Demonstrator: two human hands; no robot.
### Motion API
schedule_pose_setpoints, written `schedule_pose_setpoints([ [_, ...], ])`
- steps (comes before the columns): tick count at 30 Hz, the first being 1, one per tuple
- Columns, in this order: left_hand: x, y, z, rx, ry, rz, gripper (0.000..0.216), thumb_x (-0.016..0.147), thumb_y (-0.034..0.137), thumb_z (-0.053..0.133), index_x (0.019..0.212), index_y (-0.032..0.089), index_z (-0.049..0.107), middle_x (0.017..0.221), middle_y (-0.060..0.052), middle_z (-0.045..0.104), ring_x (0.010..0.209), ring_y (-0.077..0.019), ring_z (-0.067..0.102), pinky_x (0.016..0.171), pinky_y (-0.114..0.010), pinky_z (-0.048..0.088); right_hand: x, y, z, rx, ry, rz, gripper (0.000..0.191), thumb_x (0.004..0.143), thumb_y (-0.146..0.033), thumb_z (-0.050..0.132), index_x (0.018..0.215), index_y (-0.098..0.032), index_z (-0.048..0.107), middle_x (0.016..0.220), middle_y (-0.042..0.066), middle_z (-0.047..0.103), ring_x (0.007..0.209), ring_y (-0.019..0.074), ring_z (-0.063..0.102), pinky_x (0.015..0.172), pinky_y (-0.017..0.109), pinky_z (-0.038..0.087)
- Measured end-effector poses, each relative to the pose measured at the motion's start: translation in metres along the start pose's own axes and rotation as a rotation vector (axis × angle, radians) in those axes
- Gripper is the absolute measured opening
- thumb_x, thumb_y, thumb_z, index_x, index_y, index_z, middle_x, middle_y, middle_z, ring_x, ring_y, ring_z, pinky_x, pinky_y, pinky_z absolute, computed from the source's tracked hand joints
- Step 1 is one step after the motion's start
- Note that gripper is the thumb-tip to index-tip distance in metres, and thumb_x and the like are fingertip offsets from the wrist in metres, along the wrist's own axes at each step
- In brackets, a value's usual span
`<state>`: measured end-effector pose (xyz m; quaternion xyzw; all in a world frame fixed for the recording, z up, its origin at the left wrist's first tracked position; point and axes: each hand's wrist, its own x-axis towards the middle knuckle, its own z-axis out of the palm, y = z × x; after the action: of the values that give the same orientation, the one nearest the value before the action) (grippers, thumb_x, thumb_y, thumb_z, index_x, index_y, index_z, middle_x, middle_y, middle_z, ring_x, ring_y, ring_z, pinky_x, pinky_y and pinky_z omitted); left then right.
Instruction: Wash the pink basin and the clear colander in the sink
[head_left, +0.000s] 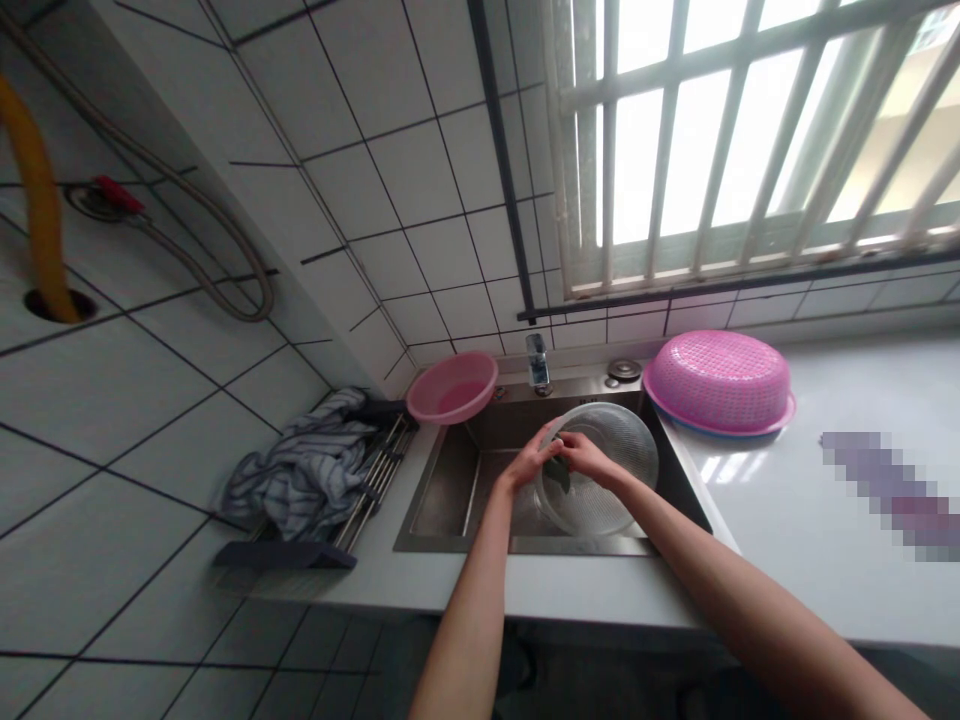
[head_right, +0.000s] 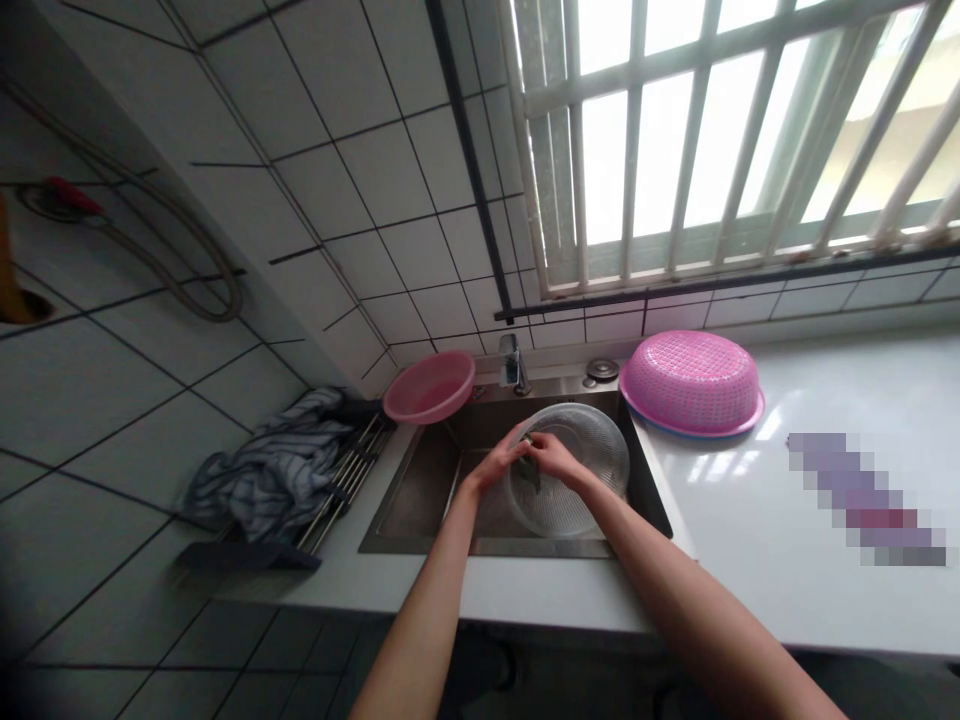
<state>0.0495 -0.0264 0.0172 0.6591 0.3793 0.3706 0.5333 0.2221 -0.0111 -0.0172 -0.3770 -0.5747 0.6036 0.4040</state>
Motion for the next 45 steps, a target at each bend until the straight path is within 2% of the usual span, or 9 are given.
schedule_pose_setpoints([
  [7,0.001,0.004,0.003,-0.027,-0.033,-0.054,0.084,0.09,0.063,0.072,0.161,0.028,0.043,0.163,-0.013,0.049,0.15,-0.0364,0.045,0.126,-0.057,0.032,0.013,-0.001,-0.037,0.066,0.721,-0.066,0.031,0.078,-0.052,0.06,0.083,-0.021,0.059,0.081,0.004,0.065,0.072,0.0183,0.053,0.058,0.027,0.041],
  [9,0.0,0.006,0.004,-0.032,-0.043,-0.067,0.086,0.089,0.065,0.073,0.161,0.028,0.043,0.163,-0.013,0.049,0.15,-0.0371,0.045,0.125,-0.058,0.034,0.011,0.0,-0.036,0.046,0.65,-0.055,0.031,0.078,-0.051,0.062,0.083,-0.021,0.06,0.081,0.004,0.065,0.071,0.0182,0.054,0.058,0.027,0.042],
  [15,0.0,0.004,0.002,0.016,-0.033,0.002,0.077,0.088,0.062,0.075,0.154,0.029,0.054,0.166,-0.01,0.047,0.155,-0.0342,0.039,0.133,-0.052,0.021,0.002,0.004,-0.008,0.012,-0.013,0.049,0.021,0.073,-0.036,0.067,0.087,-0.021,0.07,0.084,0.004,0.07,0.069,0.0172,0.058,0.056,0.026,0.043],
  [23,-0.003,0.017,0.008,-0.014,-0.025,-0.02,0.084,0.084,0.058,0.08,0.157,0.028,0.049,0.164,-0.012,0.048,0.151,-0.0356,0.044,0.129,-0.055,0.029,0.013,0.001,-0.036,0.01,0.677,-0.071,0.027,0.078,-0.047,0.057,0.085,-0.022,0.063,0.081,0.004,0.068,0.07,0.0196,0.056,0.061,0.028,0.044],
  [26,-0.004,0.017,0.008,-0.033,-0.031,-0.03,0.083,0.085,0.058,0.08,0.156,0.029,0.048,0.162,-0.012,0.05,0.149,-0.0352,0.046,0.127,-0.055,0.031,0.01,-0.002,-0.032,-0.104,0.593,-0.134,0.024,0.078,-0.044,0.057,0.08,-0.022,0.063,0.08,0.004,0.067,0.073,0.0201,0.055,0.064,0.028,0.043],
  [32,-0.002,0.009,0.003,0.007,-0.004,-0.009,0.076,0.085,0.06,0.078,0.15,0.026,0.056,0.159,-0.012,0.053,0.151,-0.0343,0.044,0.131,-0.052,0.025,0.003,0.003,-0.003,-0.065,0.013,-0.091,0.023,0.074,-0.031,0.058,0.089,-0.02,0.072,0.077,0.003,0.068,0.07,0.0187,0.055,0.064,0.028,0.044],
  [40,-0.001,0.012,0.008,-0.034,-0.049,-0.061,0.088,0.081,0.056,0.085,0.154,0.028,0.046,0.154,-0.015,0.055,0.143,-0.0345,0.052,0.123,-0.054,0.037,0.012,-0.001,-0.035,0.075,0.704,-0.089,0.027,0.077,-0.051,0.058,0.079,-0.024,0.055,0.071,0.001,0.057,0.065,0.0186,0.048,0.059,0.029,0.041],
  [42,0.001,0.007,0.009,-0.017,-0.031,-0.07,0.088,0.079,0.057,0.086,0.152,0.027,0.047,0.152,-0.017,0.056,0.143,-0.0349,0.051,0.121,-0.053,0.039,0.011,-0.003,-0.034,0.102,0.693,-0.062,0.028,0.078,-0.052,0.059,0.082,-0.024,0.056,0.072,0.0,0.057,0.064,0.0179,0.047,0.058,0.029,0.04],
  [45,0.002,-0.001,0.007,0.006,0.071,-0.024,0.092,0.075,0.059,0.088,0.151,0.026,0.047,0.156,-0.018,0.05,0.148,-0.0353,0.046,0.124,-0.052,0.036,0.006,-0.004,-0.019,0.051,0.371,-0.068,0.026,0.078,-0.047,0.061,0.087,-0.022,0.063,0.075,0.001,0.062,0.062,0.0162,0.048,0.056,0.028,0.038],
])
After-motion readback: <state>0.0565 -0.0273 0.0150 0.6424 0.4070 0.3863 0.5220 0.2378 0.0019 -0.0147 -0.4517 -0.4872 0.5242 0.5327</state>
